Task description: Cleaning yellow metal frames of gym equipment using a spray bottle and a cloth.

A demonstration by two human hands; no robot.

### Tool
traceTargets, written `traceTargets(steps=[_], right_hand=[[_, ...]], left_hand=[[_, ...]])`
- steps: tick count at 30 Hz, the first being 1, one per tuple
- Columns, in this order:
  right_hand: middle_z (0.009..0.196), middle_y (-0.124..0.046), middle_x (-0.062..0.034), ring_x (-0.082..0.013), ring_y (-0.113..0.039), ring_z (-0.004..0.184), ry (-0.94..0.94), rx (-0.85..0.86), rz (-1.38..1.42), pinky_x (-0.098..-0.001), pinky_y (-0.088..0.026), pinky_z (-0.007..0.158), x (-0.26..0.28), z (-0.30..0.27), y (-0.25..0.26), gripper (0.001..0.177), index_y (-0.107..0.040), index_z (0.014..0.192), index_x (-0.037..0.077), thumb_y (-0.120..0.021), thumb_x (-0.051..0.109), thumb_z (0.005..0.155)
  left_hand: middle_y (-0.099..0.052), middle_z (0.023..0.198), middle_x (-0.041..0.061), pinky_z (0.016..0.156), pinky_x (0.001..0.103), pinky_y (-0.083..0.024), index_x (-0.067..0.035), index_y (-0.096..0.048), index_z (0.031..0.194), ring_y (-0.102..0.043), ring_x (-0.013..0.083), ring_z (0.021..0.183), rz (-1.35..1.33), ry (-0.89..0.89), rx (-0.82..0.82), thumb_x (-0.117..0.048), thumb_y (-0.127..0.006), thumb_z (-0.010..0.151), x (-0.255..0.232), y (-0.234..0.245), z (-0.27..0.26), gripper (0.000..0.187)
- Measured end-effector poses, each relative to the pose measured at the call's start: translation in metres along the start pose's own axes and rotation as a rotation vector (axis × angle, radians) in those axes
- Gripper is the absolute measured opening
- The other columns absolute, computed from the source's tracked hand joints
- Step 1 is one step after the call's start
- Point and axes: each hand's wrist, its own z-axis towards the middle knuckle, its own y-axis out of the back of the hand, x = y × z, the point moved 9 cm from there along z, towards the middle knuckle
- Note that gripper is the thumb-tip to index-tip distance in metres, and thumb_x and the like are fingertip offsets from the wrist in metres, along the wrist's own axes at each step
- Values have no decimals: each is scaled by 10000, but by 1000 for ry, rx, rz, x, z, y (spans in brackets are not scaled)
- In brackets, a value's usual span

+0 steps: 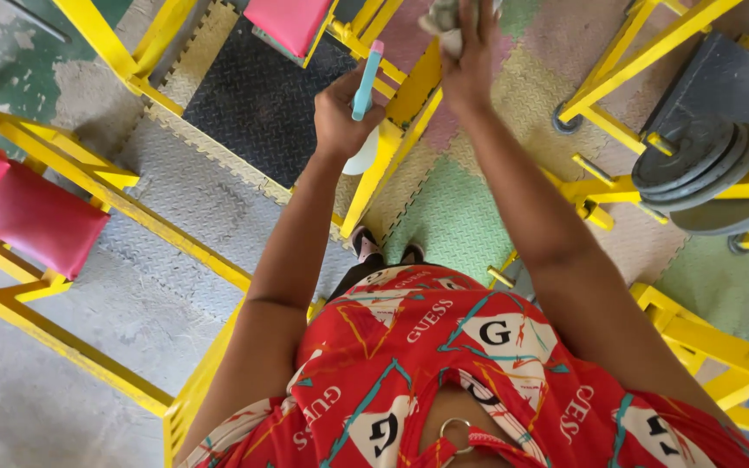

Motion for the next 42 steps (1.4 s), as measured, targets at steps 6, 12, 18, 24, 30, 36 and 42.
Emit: traceTargets(steps=[6,12,18,24,30,36,42], right_hand=[[1725,-185,-124,-523,-32,1587,229,47,-4,-613,-130,1332,133,-82,5,548,-446,1601,140,-565,125,1066],[1685,-320,-128,-479,-147,1588,376,136,7,-617,-172,1316,86,-44,2,525,-518,1556,104,-570,101,1034],[1665,-296,-163,-538,-103,1532,271,100,-52,-589,-220,1274,84,-39,3,565,-561,1530,93,-661,24,978],[1614,-404,-136,-468,-209,1572,388,242,94,-580,-237,1304,181,-129,8,477,-599,1457,40,-604,-17,983],[1541,-506,-138,-435,-301,1548,406,285,198,-564,-263,1296,205,-135,-1,430,-603,1427,-29,-589,-9,998],[1590,-454,-110,-418,-311,1561,453,337,303,-535,-310,1300,232,-139,-17,434,-569,1469,-7,-600,-9,1036],[1597,-443,-94,-405,-277,1577,525,382,350,-550,-284,1311,270,-153,-41,466,-562,1477,1,-632,-34,1017]], left_hand=[[-789,1161,107,885,324,-606,-106,-737,1255,-795,178,994,72,-64,-121,-90,-771,763,-18,11,-20,493],[-781,1075,101,871,315,-595,-111,-727,1267,-778,164,941,95,7,-173,-93,-744,734,-32,13,-40,534],[-793,1166,112,971,323,-571,-63,-711,1244,-744,173,1054,-111,50,-223,-64,-732,785,-2,6,-63,459],[-759,1233,121,1018,336,-557,-79,-688,1324,-752,242,1142,37,77,-357,-68,-727,797,-7,24,-100,528],[-740,1238,116,984,354,-566,-100,-665,1349,-737,280,1125,205,160,-524,-77,-744,719,-9,64,-147,635],[-725,1291,127,1006,351,-568,-94,-658,1363,-727,283,1174,217,174,-593,-67,-723,742,0,95,-178,625],[-714,1308,145,1017,368,-554,-62,-647,1378,-712,302,1196,271,106,-694,-52,-724,737,-14,129,-210,645]])
